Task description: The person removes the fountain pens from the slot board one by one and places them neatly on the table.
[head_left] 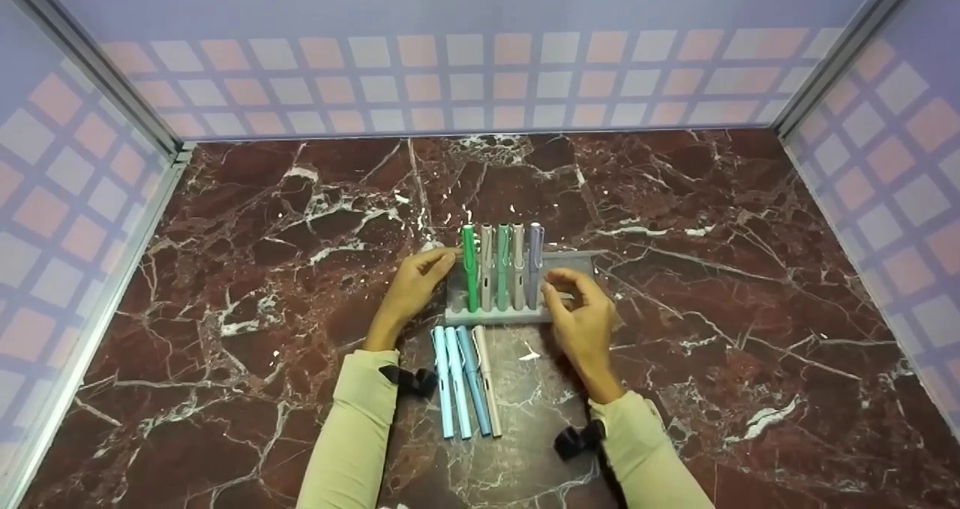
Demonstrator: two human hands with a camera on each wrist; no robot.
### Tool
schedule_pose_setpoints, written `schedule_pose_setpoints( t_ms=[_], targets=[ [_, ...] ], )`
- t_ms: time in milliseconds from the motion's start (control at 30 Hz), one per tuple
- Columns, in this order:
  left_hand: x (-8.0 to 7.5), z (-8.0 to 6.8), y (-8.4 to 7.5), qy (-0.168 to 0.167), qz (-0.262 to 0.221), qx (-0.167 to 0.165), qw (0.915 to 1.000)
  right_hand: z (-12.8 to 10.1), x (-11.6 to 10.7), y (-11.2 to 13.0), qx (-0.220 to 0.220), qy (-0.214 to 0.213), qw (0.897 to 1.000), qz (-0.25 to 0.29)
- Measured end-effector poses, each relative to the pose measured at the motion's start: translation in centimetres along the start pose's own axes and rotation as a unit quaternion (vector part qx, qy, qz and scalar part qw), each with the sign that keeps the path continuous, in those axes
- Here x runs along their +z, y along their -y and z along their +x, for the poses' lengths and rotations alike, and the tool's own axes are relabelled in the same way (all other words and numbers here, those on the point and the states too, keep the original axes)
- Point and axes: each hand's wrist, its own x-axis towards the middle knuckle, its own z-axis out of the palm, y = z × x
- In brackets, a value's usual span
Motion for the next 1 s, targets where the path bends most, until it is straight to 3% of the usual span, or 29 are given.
schedule_pose_setpoints(
  t_ms=[133,333,567,800,1000],
  targets=[
    [0.1,0.2,0.6,-0.001,-0.004,0.001,1.0,0.2,0.0,0.1,0.0,0.007,1.0,-0.021],
    [0.0,0.1,0.0,0.003,0.004,-0.007,1.0,0.0,0.2,-0.3,-0.009,0.027,0.998,-0.062],
    [0.2,0.9,3.5,-0.021,0.009,-0.023,0.9995,-0.3,0.4,-0.4,-0.067,0.047,0.986,-0.147],
    [0.1,1.1,4.3,-0.021,0.006,-0.01,0.9997,-0.5,0.4,-0.9,-0.126,0.044,0.976,-0.173],
    [0.4,1.2,4.1,-0.036,0.01,0.003,0.9993,-0.4,0.3,-0.9,-0.1,0.062,0.973,-0.198]
  ],
)
